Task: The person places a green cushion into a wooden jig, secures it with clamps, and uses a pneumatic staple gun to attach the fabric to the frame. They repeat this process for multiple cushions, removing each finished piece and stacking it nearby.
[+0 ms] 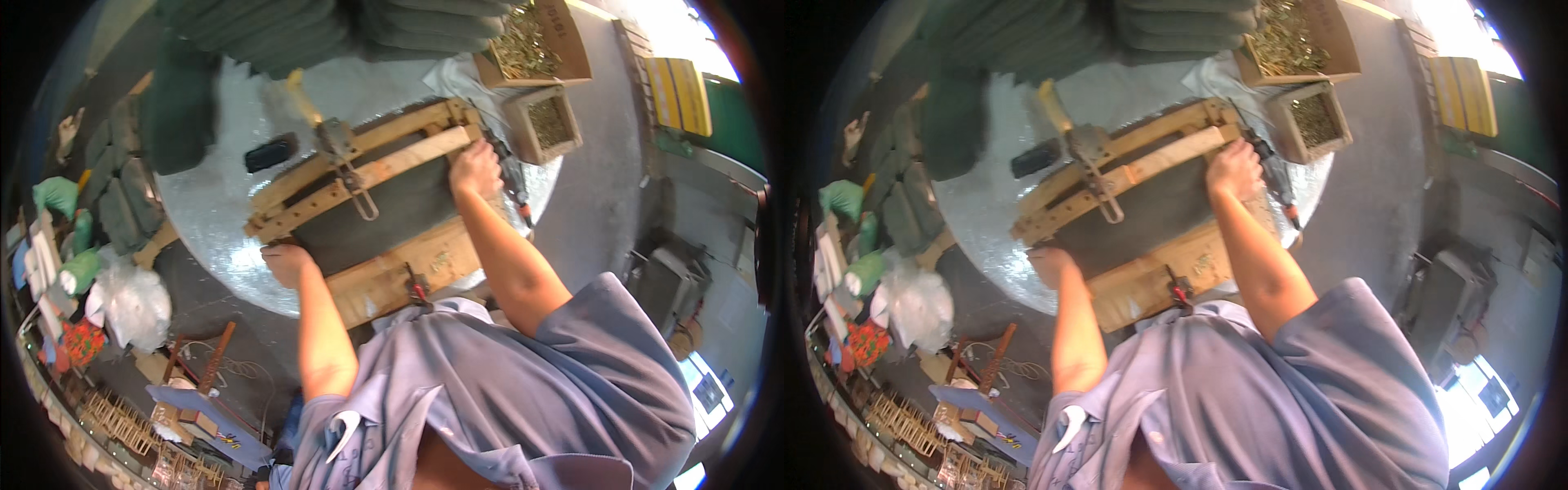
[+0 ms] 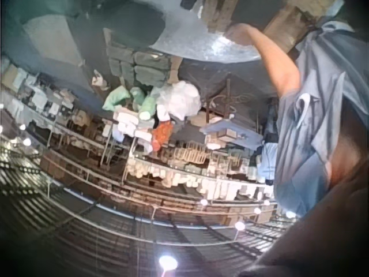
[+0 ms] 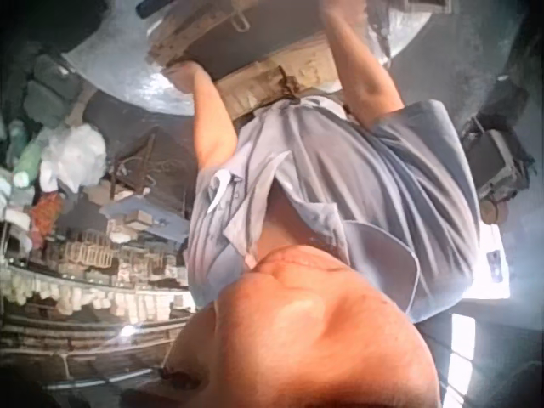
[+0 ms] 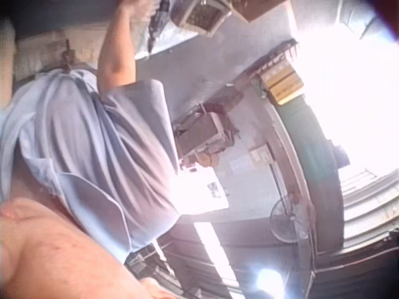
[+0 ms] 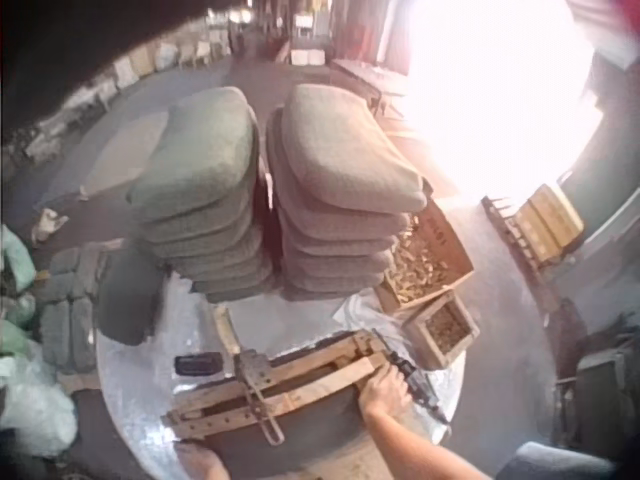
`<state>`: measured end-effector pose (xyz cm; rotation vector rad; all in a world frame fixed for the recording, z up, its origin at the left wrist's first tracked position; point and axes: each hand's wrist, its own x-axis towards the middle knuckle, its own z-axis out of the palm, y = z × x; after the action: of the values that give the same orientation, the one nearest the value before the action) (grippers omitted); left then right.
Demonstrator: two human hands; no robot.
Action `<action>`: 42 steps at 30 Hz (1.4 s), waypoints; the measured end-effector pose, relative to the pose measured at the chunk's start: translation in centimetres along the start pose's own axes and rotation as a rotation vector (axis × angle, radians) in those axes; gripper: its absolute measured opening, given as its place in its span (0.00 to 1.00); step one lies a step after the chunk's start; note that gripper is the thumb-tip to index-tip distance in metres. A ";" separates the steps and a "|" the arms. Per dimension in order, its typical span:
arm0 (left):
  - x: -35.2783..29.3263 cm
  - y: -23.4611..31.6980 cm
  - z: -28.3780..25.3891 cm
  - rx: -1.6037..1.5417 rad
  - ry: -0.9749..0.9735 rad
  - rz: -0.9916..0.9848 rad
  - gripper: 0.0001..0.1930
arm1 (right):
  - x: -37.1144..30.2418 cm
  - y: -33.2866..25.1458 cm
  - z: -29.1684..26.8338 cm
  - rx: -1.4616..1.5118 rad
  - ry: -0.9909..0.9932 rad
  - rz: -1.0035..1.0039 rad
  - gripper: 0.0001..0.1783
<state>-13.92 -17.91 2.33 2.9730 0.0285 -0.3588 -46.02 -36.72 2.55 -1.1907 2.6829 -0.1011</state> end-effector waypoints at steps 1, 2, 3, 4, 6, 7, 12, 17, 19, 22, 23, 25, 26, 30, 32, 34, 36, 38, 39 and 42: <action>-0.2 0.4 -0.7 -0.023 -0.034 -0.007 0.32 | -0.1 0.0 -0.2 0.039 0.020 -0.011 0.30; -0.5 0.7 -1.1 -0.056 -0.039 -0.013 0.32 | 0.0 0.3 -0.1 0.046 0.025 -0.025 0.29; -0.6 0.9 -1.2 -0.082 -0.052 -0.022 0.32 | 0.1 0.6 0.4 0.043 0.031 -0.039 0.29; -0.8 1.1 -1.5 -0.053 -0.057 0.045 0.31 | 0.4 0.9 0.8 0.022 0.049 -0.066 0.29; -1.2 1.3 -1.4 0.044 -0.072 0.170 0.31 | 0.7 1.7 1.8 -0.046 0.053 -0.110 0.28; 0.1 -0.6 0.3 0.113 0.001 0.171 0.30 | 0.2 0.8 0.3 0.009 -0.012 -0.084 0.27; -0.8 0.0 -0.8 -0.074 -0.069 0.055 0.31 | 0.3 1.1 -0.1 0.167 -0.016 -0.067 0.29; 4.4 -3.9 1.1 -0.453 -0.277 0.130 0.31 | 1.2 7.0 0.3 0.647 -0.170 -0.385 0.25; 3.2 -4.3 -1.2 -0.478 -0.407 0.153 0.31 | 1.9 11.2 -0.2 0.785 -0.175 -0.535 0.23; 1.0 -10.7 -1.5 -0.421 -0.030 0.753 0.22 | -1.2 18.5 -2.3 0.753 -0.037 -0.790 0.15; -0.7 -13.1 -1.5 -0.490 0.092 0.887 0.16 | -2.8 20.9 -3.1 0.697 -0.128 -0.772 0.15; -8.1 -15.5 -3.0 -0.538 0.066 0.971 0.14 | -6.1 25.0 -4.1 0.579 -0.419 -0.638 0.18; -11.5 -16.7 -3.3 -0.545 -0.031 0.909 0.13 | -6.9 27.0 -3.9 0.538 -0.590 -0.618 0.19; -20.0 -18.6 -1.3 -0.607 -0.403 0.872 0.10 | -9.0 28.0 -3.0 0.425 -0.546 -0.906 0.21; -21.8 -16.9 -0.9 -0.637 -0.501 0.938 0.09 | -9.4 26.2 -3.2 0.365 -0.499 -1.055 0.22; -22.3 -15.1 -1.0 -0.643 -0.588 0.965 0.10 | -9.1 23.9 -3.8 0.226 -0.585 -1.090 0.20; -22.2 -13.0 -1.4 -0.631 -0.669 0.972 0.10 | -8.6 22.2 -3.8 0.116 -0.667 -1.101 0.19; -21.5 -11.5 -1.5 -0.626 -0.666 0.988 0.10 | -8.2 21.0 -3.8 0.037 -0.745 -1.091 0.19; -21.3 -10.8 -1.5 -0.626 -0.667 0.997 0.10 | -8.3 21.0 -3.2 0.039 -0.716 -1.089 0.16; -21.6 -9.0 -1.7 -0.652 -0.763 0.840 0.11 | -8.0 21.8 -1.0 0.141 -0.661 -1.068 0.13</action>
<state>-34.79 -8.74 7.78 1.8261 -0.9298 -1.0453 -56.82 -16.19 1.63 -2.0061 1.2760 -0.0353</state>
